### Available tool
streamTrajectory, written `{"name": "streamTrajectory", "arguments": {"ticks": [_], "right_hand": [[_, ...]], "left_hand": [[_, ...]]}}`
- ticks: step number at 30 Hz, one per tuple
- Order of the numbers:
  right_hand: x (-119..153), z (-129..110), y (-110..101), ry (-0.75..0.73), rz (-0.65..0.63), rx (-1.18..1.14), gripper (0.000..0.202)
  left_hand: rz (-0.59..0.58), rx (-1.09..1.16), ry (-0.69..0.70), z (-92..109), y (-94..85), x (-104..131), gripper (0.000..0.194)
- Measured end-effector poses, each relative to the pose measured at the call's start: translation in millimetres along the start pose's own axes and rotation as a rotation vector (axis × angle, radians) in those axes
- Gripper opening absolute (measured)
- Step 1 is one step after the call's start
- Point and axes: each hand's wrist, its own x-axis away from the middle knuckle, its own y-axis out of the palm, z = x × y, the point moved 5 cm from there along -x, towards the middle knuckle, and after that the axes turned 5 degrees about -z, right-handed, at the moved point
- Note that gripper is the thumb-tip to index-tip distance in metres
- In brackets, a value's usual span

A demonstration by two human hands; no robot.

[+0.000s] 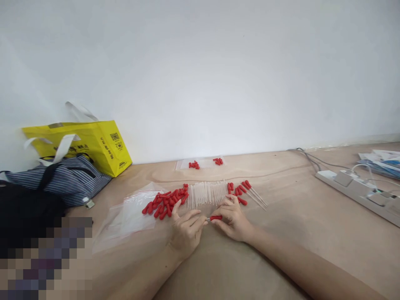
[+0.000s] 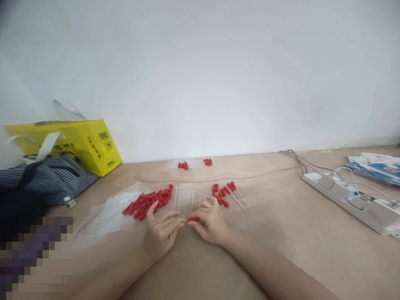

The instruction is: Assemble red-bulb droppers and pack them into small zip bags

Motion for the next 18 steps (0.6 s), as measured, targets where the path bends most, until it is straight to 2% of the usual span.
{"name": "streamTrajectory", "arguments": {"ticks": [4,7,11,14,18], "right_hand": [[-1.9,9.3,-0.9,0.15,0.064,-0.185,0.014],[-1.5,14.8,5.8,0.294,0.089,-0.501,0.03],[-5.4,17.6,14.5,0.38,0.07,-0.821,0.03],[-12.0,38.7,-1.7,0.467,0.122,-0.793,0.037],[-10.8,93.1,-50.2,0.633,0.181,-0.439,0.047]], "left_hand": [[0.0,0.047,-0.066,0.3,-0.9,-3.8,0.019],[-0.011,0.081,-0.086,0.6,-0.8,-5.6,0.018],[-0.043,0.1,-0.077,-1.3,1.3,-4.9,0.013],[-0.101,0.107,-0.124,-6.5,4.6,-3.6,0.017],[-0.178,0.087,-0.182,-11.1,9.7,-2.0,0.017]]}}
